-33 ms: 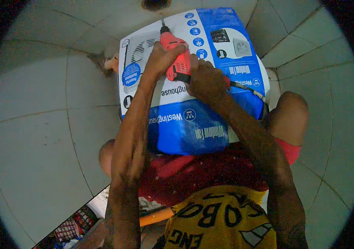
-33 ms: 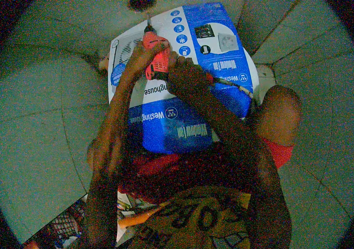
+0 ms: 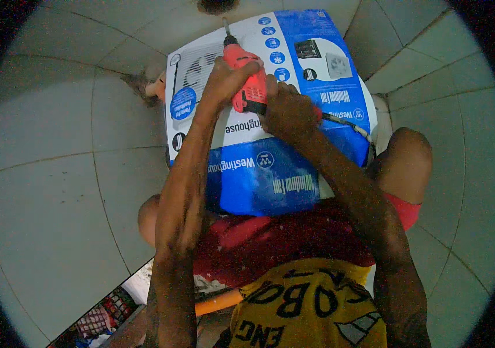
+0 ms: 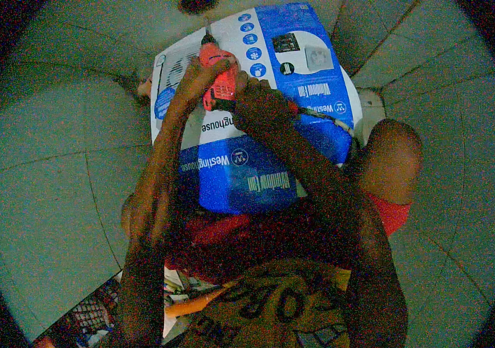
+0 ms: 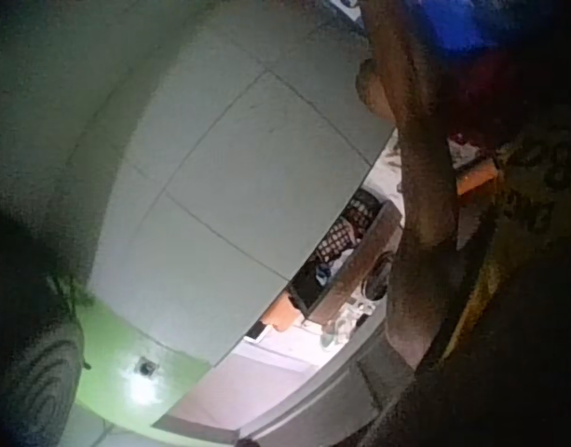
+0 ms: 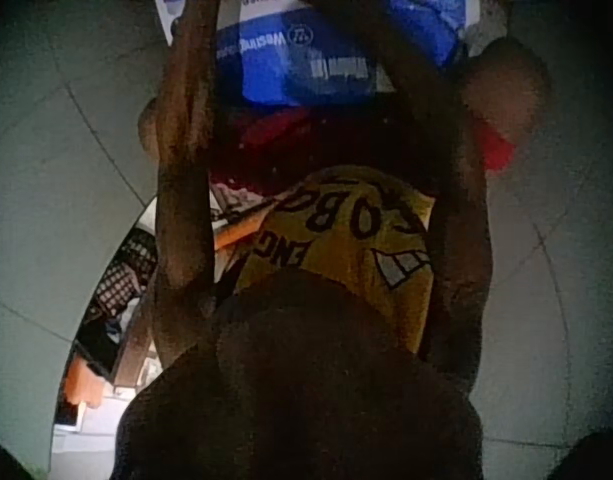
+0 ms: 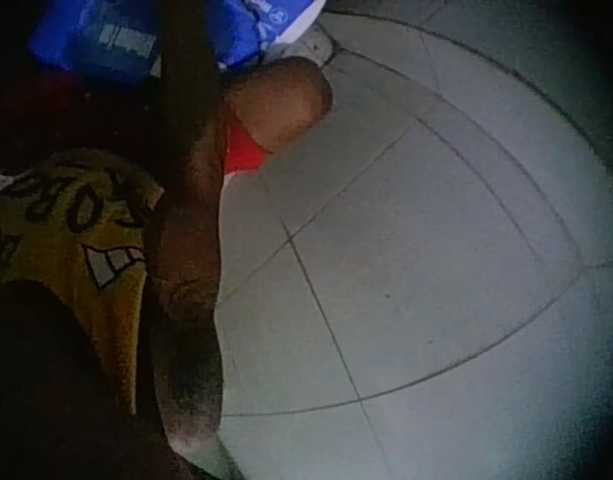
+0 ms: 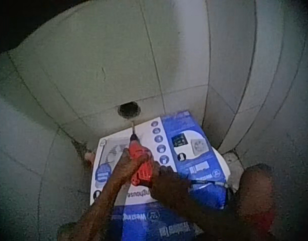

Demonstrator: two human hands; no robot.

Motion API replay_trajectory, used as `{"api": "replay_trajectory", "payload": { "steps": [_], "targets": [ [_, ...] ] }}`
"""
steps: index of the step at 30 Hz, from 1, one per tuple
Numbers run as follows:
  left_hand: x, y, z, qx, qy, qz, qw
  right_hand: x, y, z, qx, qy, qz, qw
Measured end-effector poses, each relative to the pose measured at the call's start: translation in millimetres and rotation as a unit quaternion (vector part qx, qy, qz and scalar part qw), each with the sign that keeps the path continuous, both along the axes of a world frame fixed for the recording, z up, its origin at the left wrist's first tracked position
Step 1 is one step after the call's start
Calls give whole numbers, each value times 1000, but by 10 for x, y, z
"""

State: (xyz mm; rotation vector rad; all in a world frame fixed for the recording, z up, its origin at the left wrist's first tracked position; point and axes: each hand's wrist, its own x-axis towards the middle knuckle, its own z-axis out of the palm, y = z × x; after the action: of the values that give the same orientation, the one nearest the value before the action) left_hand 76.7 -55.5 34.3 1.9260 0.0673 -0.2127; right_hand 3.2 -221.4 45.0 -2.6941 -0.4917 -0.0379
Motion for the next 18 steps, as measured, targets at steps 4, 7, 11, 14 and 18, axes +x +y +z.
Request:
{"api": "replay_trajectory", "payload": {
  "steps": [4, 7, 11, 14, 18],
  "targets": [
    [50, 71, -99, 60, 33, 26, 997, 6, 40, 286, 42, 33, 15, 998],
    [33, 45, -138, 7, 30, 20, 999, 45, 53, 13, -17, 68, -19, 997],
    [9, 4, -81, 110, -26, 43, 993, 63, -41, 0, 34, 55, 4, 998],
    [-26, -146, 1, 59, -43, -43, 996, 82, -143, -2, 10, 112, -10, 994],
    [-92, -21, -293, -59, -109, 152, 981, 62, 77, -111, 29, 35, 0, 999]
  ]
}}
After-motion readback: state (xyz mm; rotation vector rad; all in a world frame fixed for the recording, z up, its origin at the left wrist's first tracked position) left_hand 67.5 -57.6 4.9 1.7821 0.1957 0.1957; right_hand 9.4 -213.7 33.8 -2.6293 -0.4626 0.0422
